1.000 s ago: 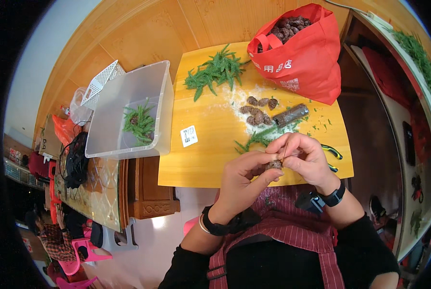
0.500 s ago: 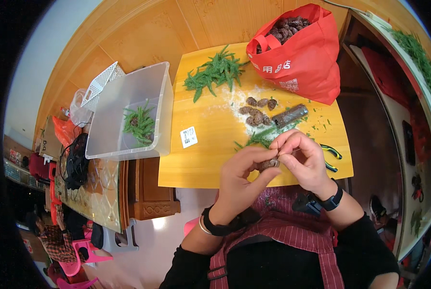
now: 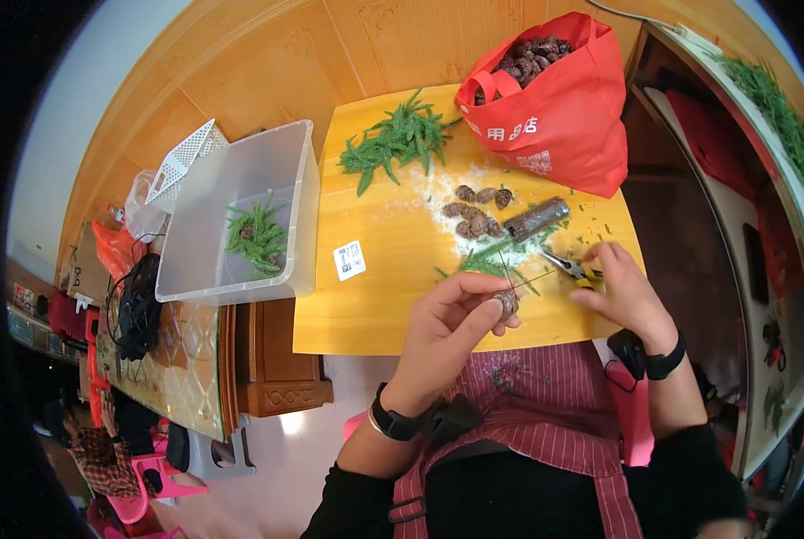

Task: The recorder is using a pair of pliers to trim small green plant sprigs and sort them alongside small brown seeds or nuts on a table.

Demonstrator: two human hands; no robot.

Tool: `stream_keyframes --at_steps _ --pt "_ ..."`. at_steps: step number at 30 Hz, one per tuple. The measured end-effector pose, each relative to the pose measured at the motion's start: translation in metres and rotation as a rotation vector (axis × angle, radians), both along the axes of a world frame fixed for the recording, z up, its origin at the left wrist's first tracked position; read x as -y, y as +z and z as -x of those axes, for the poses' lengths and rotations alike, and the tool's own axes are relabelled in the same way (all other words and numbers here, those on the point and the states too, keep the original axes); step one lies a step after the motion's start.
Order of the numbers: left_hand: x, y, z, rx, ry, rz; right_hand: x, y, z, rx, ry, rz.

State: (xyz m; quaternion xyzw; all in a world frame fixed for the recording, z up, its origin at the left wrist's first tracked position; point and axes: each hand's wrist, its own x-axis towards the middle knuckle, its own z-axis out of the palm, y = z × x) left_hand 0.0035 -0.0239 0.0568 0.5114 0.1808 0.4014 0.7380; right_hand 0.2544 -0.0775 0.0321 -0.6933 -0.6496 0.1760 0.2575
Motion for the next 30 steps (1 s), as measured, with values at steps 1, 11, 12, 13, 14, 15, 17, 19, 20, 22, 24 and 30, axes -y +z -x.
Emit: stream_keyframes --at_steps 1,11,12,13,14,15,17,19,20,22,24,30 --pt "-0.001 0.002 -0.002 0.005 -0.006 -0.004 0.006 -0.016 -0.009 0.121 -0.045 0.104" --pt "-0.002 0.007 0.009 0.177 -0.088 0.141 0.026 -0.023 -0.025 0.12 -0.055 -0.003" --pt "-0.003 0.007 0.01 0.16 -0.074 0.155 0.03 -0.017 -0.026 0.094 -0.062 -0.063" --pt "-0.003 0.008 0.011 0.164 -0.067 0.156 0.035 -0.009 -0.025 0.05 -0.08 -0.108" --pt "-0.004 0.009 0.011 0.161 -0.062 0.171 0.039 -0.001 -0.026 0.053 -0.078 -0.107" --pt "-0.003 0.01 0.011 0.157 -0.058 0.187 0.043 0.006 -0.026 -0.083 -0.106 -0.044" --pt "-0.002 0.013 0.01 0.161 -0.066 0.201 0.052 0.028 -0.017 -0.404 -0.147 0.099" --pt "-0.001 0.011 0.011 0.158 -0.067 0.218 0.052 0.051 0.001 -0.389 -0.053 0.128" --pt "-0.002 0.01 0.011 0.171 -0.083 0.227 0.051 0.061 0.009 -0.37 0.035 0.153" --pt "-0.004 0.007 0.011 0.182 -0.097 0.235 0.045 0.067 0.018 -0.316 0.098 0.172" --pt "-0.005 0.006 0.01 0.247 -0.16 0.259 0.043 0.067 0.021 -0.184 0.31 -0.092" --pt "-0.004 0.005 0.009 0.225 -0.142 0.236 0.037 0.064 0.028 -0.207 0.341 -0.205"
